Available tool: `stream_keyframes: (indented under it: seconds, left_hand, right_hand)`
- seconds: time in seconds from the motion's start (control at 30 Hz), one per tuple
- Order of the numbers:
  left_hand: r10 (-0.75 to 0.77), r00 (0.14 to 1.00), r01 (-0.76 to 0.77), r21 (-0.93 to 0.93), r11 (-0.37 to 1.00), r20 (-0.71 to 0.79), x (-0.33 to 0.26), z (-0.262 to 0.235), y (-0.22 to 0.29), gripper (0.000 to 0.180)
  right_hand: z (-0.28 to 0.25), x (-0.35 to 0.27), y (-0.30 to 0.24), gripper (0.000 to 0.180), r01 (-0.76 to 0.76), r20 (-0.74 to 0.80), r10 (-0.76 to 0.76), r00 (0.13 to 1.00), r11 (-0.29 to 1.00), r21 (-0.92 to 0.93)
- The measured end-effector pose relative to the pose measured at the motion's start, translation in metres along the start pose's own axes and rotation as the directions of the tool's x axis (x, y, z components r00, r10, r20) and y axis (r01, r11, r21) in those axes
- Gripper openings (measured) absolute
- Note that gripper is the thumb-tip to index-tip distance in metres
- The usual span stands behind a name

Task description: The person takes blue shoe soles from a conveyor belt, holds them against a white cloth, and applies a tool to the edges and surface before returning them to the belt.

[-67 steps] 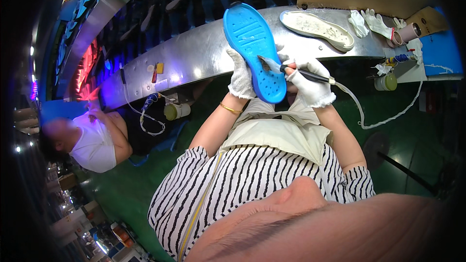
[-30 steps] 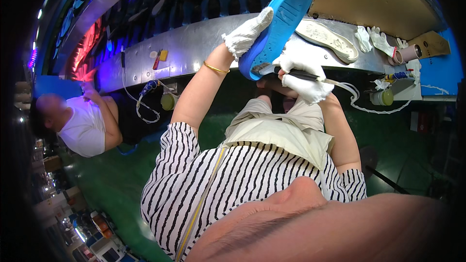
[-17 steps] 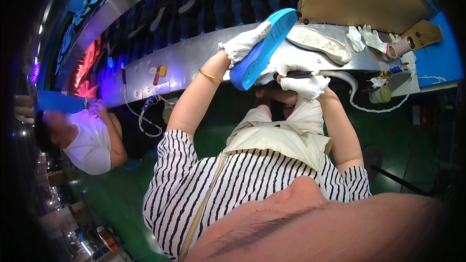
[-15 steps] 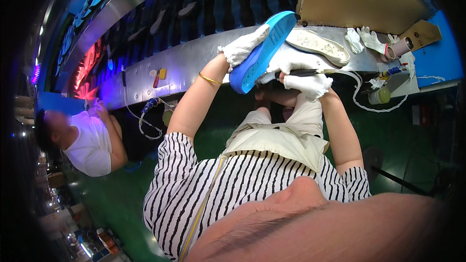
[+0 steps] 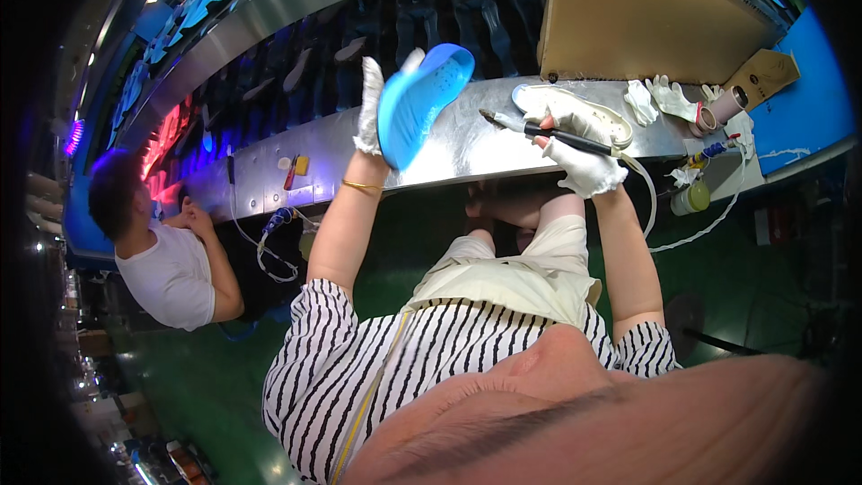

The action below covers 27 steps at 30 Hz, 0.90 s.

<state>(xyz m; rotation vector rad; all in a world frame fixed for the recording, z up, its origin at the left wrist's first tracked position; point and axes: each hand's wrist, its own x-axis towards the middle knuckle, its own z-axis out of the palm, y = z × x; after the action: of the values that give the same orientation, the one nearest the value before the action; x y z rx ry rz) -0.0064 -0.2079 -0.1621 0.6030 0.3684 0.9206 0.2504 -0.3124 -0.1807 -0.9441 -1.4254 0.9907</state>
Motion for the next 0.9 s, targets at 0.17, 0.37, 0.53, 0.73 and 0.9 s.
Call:
stream_keyframes:
  seconds: [0.17, 0.37, 0.53, 0.73, 0.9]
  left_hand:
    - [-0.151, 0.988, 0.148, -0.125, 0.981, -0.015, -0.016, -0.045, -0.059, 0.061]
    - [-0.113, 0.99, 0.127, -0.183, 0.975, 0.09, -0.032, -0.002, -0.115, 0.072]
    - [-0.126, 0.983, 0.161, -0.291, 0.943, 0.136, -0.022, -0.021, -0.135, 0.071]
    - [-0.064, 0.998, 0.068, -0.229, 0.971, 0.023, -0.027, -0.004, -0.126, 0.073]
    - [-0.042, 0.999, 0.04, -0.211, 0.977, -0.006, -0.025, -0.004, -0.128, 0.078]
  right_hand:
    - [0.021, -0.018, 0.01, 0.018, -0.018, -0.062, 0.012, 0.998, 0.996, -0.09]
    - [0.022, 0.003, 0.041, 0.017, 0.05, -0.303, -0.064, 0.951, 0.997, -0.052]
    - [0.046, -0.009, 0.02, 0.017, 0.118, -0.1, -0.116, 0.988, 0.993, 0.012]
    - [0.034, -0.02, 0.019, 0.018, -0.046, -0.185, 0.071, 0.98, 0.99, 0.136]
    - [0.047, -0.026, 0.02, 0.019, 0.237, 0.029, -0.236, 0.971, 0.946, -0.221]
